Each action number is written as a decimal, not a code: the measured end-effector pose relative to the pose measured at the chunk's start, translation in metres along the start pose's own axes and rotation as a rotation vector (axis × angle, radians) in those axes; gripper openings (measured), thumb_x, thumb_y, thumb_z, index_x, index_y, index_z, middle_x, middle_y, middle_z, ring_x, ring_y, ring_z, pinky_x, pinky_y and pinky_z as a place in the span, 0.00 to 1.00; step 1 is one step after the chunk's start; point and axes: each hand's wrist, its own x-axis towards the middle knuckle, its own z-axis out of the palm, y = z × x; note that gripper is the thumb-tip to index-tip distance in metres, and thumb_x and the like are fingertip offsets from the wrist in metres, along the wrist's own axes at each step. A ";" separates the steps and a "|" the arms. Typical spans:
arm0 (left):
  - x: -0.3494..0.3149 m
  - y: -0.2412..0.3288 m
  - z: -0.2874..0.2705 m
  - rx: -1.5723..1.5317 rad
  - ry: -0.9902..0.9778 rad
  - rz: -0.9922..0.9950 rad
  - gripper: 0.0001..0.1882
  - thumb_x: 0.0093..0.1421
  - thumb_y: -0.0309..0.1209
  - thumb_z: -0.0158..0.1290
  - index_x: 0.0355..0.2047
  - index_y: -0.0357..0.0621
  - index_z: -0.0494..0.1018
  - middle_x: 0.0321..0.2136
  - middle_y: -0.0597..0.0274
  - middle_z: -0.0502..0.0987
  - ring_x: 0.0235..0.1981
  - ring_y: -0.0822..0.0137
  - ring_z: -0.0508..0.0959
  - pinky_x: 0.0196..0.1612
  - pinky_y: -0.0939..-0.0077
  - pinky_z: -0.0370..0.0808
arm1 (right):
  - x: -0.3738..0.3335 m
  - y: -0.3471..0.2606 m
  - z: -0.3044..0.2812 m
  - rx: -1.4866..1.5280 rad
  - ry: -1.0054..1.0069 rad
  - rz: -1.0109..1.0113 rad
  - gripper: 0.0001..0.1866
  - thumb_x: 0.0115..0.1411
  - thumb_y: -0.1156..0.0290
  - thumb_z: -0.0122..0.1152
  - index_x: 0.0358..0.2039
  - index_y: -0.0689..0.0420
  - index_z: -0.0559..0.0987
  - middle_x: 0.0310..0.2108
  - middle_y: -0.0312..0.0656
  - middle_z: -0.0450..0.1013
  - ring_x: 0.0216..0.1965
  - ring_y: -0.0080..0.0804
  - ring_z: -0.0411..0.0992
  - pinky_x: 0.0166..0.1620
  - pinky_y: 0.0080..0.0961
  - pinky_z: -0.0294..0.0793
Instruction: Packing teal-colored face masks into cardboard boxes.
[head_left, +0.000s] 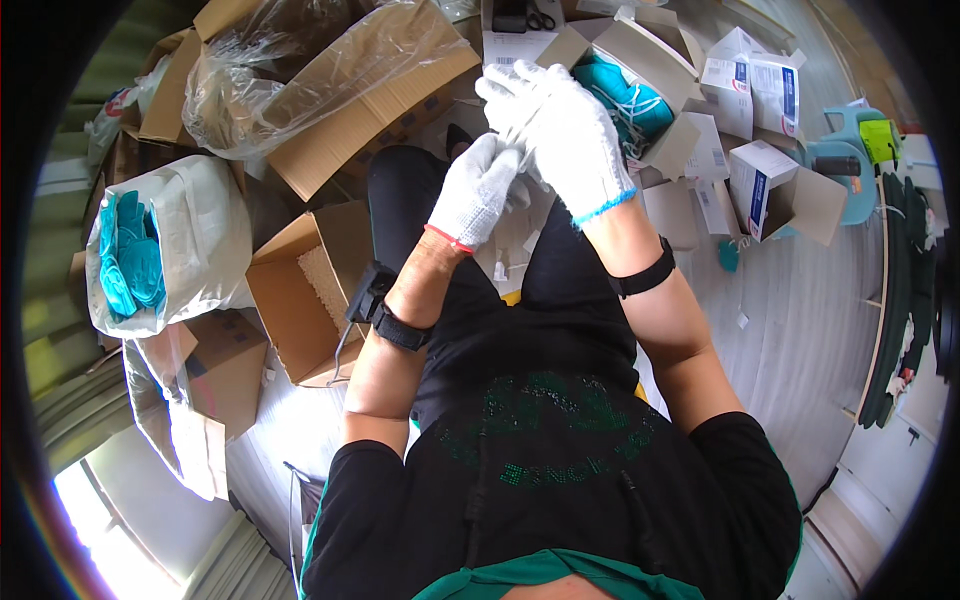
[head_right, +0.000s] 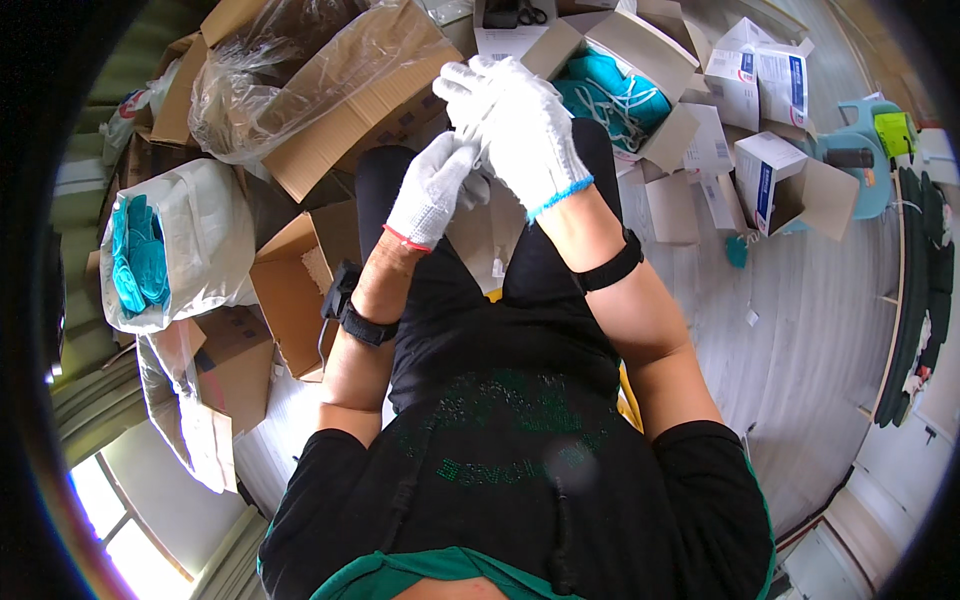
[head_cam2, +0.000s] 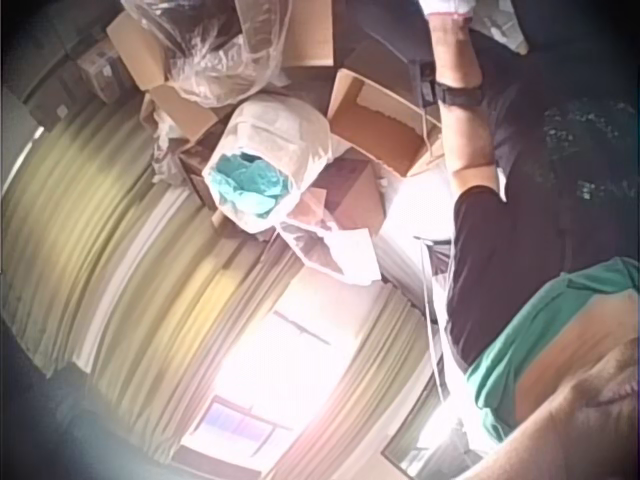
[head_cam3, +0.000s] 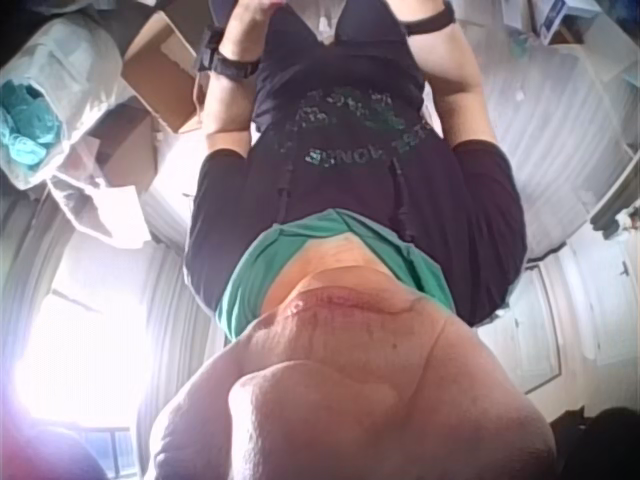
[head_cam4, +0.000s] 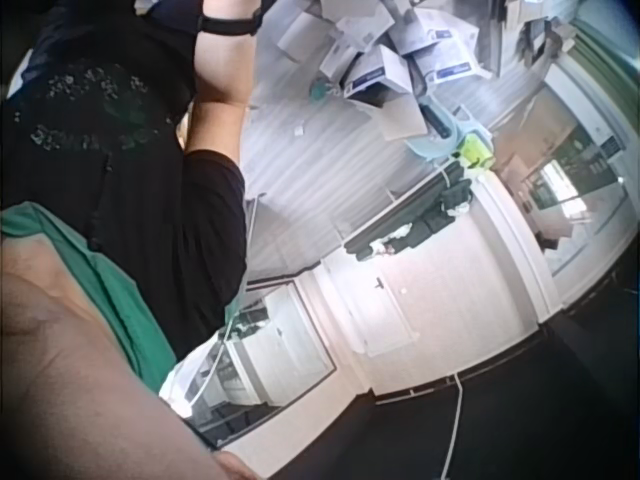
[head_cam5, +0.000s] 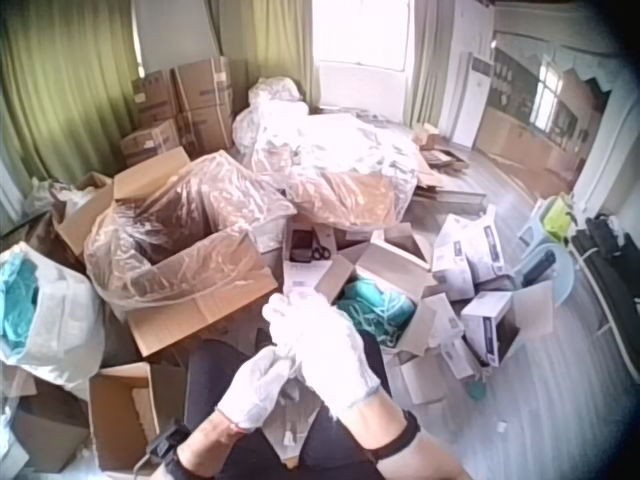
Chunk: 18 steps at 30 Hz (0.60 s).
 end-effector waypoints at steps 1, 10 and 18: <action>0.000 -0.001 0.003 -0.061 -0.015 -0.010 0.13 0.67 0.37 0.44 0.39 0.39 0.70 0.25 0.62 0.76 0.23 0.74 0.76 0.27 0.82 0.72 | 0.003 0.001 0.007 -0.018 -0.122 0.028 0.24 0.58 0.68 0.52 0.57 0.51 0.73 0.59 0.38 0.68 0.59 0.33 0.66 0.63 0.26 0.60; -0.001 -0.002 0.030 -0.260 0.048 -0.113 0.11 0.65 0.31 0.42 0.38 0.36 0.68 0.26 0.57 0.75 0.24 0.67 0.77 0.28 0.76 0.73 | -0.005 0.000 0.033 0.057 -0.187 0.173 0.23 0.58 0.69 0.51 0.56 0.47 0.73 0.59 0.34 0.68 0.58 0.36 0.66 0.61 0.28 0.63; -0.009 -0.002 0.027 0.142 0.060 0.061 0.14 0.68 0.37 0.44 0.33 0.38 0.69 0.23 0.69 0.70 0.24 0.76 0.71 0.27 0.80 0.67 | -0.023 0.000 0.022 0.048 -0.174 0.193 0.21 0.59 0.67 0.52 0.54 0.52 0.73 0.56 0.40 0.70 0.57 0.37 0.66 0.59 0.31 0.66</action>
